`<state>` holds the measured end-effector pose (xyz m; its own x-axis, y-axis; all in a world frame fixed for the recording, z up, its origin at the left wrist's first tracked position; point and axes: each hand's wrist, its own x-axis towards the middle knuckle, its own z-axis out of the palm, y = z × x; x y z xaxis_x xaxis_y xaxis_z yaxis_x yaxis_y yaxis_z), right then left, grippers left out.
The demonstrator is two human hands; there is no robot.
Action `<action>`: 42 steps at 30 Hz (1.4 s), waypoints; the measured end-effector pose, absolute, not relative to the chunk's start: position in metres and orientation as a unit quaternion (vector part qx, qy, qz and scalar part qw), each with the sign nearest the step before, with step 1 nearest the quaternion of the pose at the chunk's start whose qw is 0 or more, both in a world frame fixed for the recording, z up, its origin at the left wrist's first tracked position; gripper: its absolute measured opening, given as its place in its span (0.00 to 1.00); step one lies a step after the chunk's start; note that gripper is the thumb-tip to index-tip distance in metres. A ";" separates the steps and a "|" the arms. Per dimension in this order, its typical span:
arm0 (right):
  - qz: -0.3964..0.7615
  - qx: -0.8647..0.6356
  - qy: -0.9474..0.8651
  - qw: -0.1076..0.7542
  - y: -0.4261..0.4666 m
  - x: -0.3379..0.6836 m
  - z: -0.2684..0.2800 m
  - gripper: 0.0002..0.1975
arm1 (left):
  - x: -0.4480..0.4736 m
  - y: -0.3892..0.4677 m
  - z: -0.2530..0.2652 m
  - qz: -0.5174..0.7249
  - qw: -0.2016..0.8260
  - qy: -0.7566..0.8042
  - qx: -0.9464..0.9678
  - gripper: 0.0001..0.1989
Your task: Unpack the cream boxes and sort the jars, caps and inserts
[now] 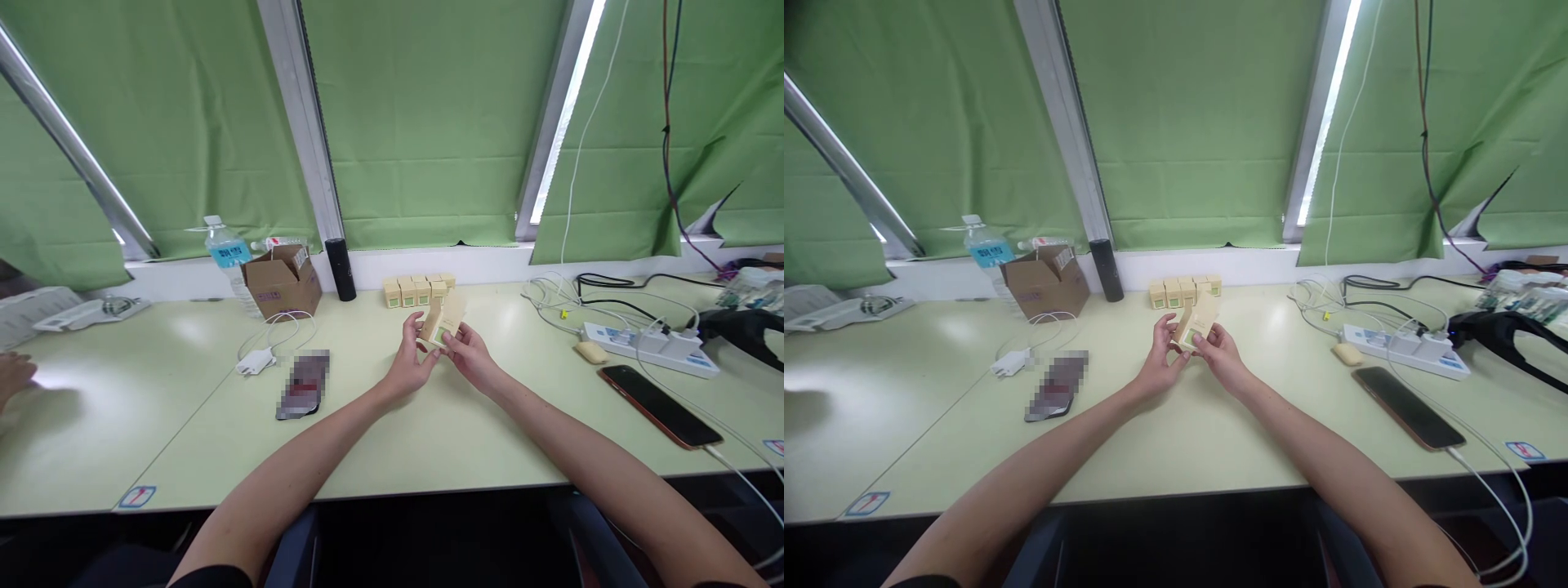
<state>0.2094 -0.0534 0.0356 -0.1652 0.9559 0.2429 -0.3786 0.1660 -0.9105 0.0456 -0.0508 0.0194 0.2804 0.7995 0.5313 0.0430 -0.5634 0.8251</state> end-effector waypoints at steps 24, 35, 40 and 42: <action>0.498 -0.358 -0.539 0.578 -0.040 0.210 0.019 0.32 | 0.045 -0.043 0.017 0.536 0.452 0.288 0.653 0.32; 0.465 -0.376 -0.546 0.587 -0.038 0.209 0.015 0.31 | 0.043 -0.041 0.019 0.524 0.521 0.266 0.618 0.35; 0.524 -0.359 -0.493 0.594 -0.038 0.216 0.024 0.28 | 0.044 -0.044 0.018 0.511 0.512 0.231 0.651 0.37; 0.540 -0.353 -0.471 0.602 -0.038 0.217 0.026 0.28 | 0.044 -0.045 0.019 0.507 0.494 0.239 0.665 0.35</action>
